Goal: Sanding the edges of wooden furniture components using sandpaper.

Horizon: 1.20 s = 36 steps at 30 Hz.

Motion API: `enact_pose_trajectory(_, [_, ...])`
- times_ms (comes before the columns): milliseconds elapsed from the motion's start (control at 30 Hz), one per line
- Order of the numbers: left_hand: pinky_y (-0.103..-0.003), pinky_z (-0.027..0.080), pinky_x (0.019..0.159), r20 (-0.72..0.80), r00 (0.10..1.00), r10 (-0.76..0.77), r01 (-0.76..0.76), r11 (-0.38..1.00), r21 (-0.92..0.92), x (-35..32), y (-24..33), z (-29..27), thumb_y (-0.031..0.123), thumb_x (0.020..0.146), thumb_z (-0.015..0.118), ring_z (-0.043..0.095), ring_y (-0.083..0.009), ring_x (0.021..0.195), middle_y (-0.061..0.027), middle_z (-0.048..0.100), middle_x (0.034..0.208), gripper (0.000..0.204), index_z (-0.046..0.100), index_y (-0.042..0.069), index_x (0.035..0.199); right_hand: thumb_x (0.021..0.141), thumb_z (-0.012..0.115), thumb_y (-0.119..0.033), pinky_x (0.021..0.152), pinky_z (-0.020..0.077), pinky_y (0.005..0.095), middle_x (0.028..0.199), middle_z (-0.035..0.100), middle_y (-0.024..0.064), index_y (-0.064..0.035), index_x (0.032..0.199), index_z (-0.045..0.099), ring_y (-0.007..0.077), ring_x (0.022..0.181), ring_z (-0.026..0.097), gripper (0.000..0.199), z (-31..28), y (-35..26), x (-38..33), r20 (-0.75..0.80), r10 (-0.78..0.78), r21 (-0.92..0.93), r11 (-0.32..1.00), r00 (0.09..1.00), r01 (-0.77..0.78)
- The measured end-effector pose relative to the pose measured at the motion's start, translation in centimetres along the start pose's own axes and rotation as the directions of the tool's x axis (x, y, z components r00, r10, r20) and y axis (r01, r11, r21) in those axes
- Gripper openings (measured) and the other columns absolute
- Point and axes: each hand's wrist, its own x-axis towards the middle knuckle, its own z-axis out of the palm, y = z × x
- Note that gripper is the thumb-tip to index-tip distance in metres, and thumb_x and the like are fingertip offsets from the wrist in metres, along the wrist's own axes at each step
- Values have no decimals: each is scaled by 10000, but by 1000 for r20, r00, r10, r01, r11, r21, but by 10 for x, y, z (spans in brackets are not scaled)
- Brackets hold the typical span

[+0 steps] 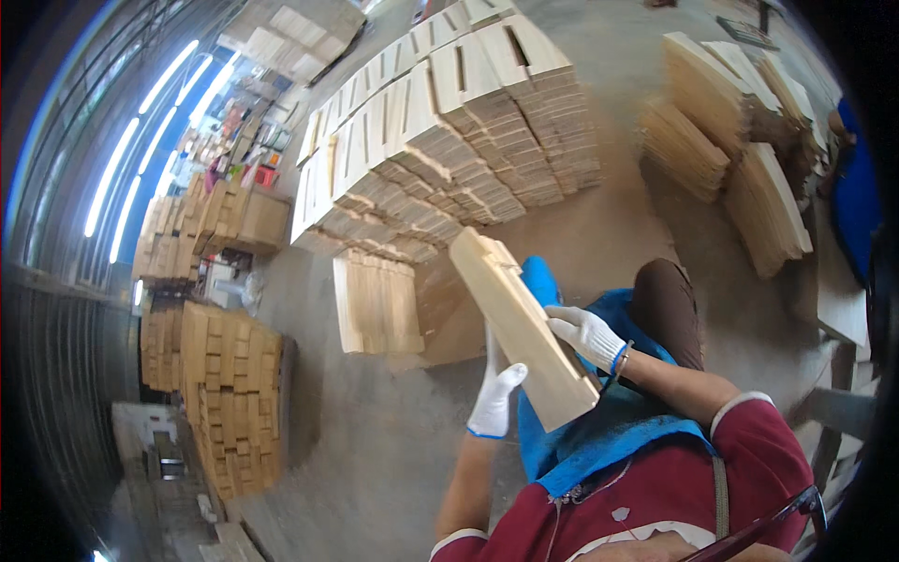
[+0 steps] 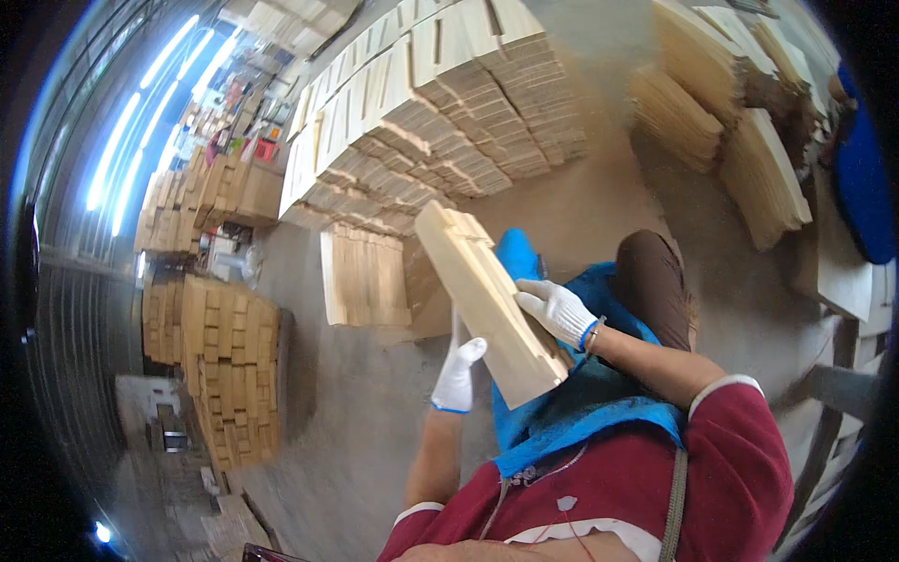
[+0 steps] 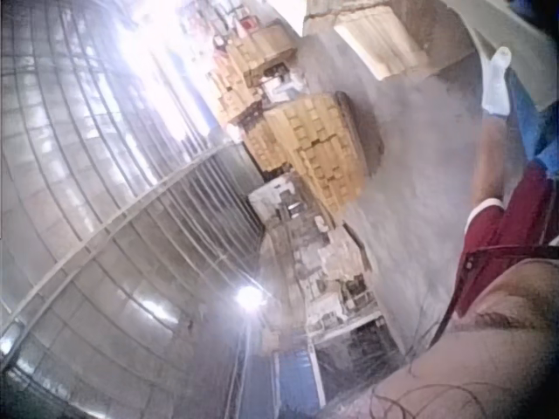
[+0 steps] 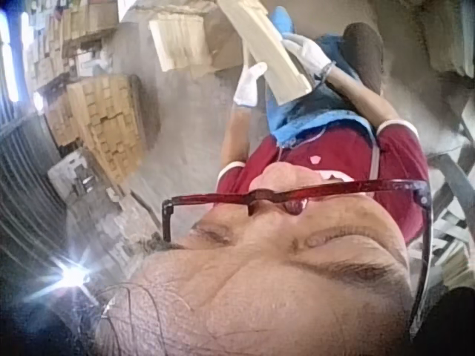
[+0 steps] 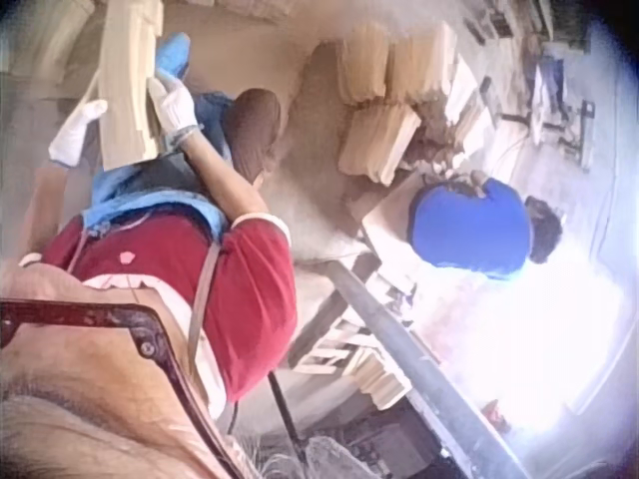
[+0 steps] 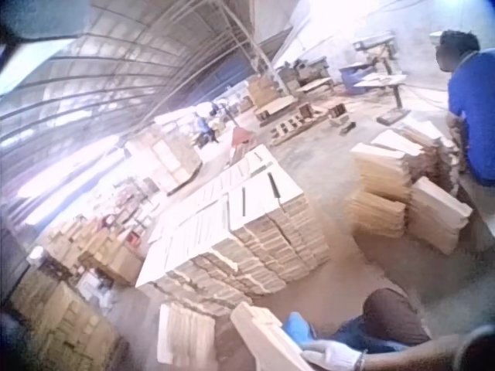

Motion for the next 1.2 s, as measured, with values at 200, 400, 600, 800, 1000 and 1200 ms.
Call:
enact_pose_trajectory(200, [-319, 179, 1135, 46, 994, 98, -101, 993, 66, 27, 65, 3, 139, 784, 531, 181, -215, 1410, -102, 202, 1522, 883, 36, 35, 1509, 944, 468, -291, 990, 395, 361, 1255, 561, 219, -26, 1282, 527, 326, 1177, 524, 434, 14, -2, 65, -67, -374, -39, 927, 925, 372])
enact_pose_trajectory(400, [-313, 296, 1076, -60, 982, 181, -174, 980, 100, 100, 100, -121, 176, 792, 561, 364, -189, 1302, -107, 406, 1398, 809, 179, 30, 1490, 943, 476, -328, 974, 408, 317, 1284, 564, 139, -54, 1373, 443, 207, 1152, 529, 512, 109, -62, 188, 170, -50, 389, 921, 984, -21])
enact_pose_trajectory(600, [-307, 301, 1062, -166, 981, -105, 117, 991, 60, 133, -18, -224, 193, 806, 572, 419, -191, 1252, -82, 429, 1388, 781, 221, 32, 1486, 962, 420, -293, 824, 498, 409, 1104, 606, 125, -84, 1166, 543, 220, 996, 587, 317, 193, 57, 220, 464, 190, 406, 823, 865, -398])
enact_pose_trajectory(800, [-315, 358, 1015, -302, 849, -434, 433, 898, -73, 148, -58, -292, 328, 840, 617, 513, -192, 1153, -96, 576, 1233, 634, 447, 4, 1358, 951, 415, -182, 917, 463, 373, 1228, 565, 202, -44, 1252, 508, 319, 1110, 562, 344, 256, 99, 247, 510, 429, 408, 642, 745, -649])
enact_pose_trajectory(1000, [-356, 445, 944, -530, 846, 67, 366, 648, 667, 165, -48, -292, 236, 874, 577, 573, -275, 1093, -168, 545, 1296, 581, 404, 16, 1383, 954, 456, -361, 1041, 370, 357, 1359, 464, 253, -82, 1418, 381, 372, 1273, 439, 547, 292, 123, 268, 403, 171, -100, 985, 899, -142])
enact_pose_trajectory(1200, [-402, 411, 978, -621, 578, 530, 224, 629, 745, 102, -117, -237, 125, 880, 560, 552, -333, 1132, -201, 573, 1254, 492, 463, 2, 1346, 953, 388, -517, 1062, 335, 348, 1422, 398, 242, -66, 1455, 301, 365, 1304, 405, 681, 277, 125, 273, 434, 256, 4, 958, 864, -286])
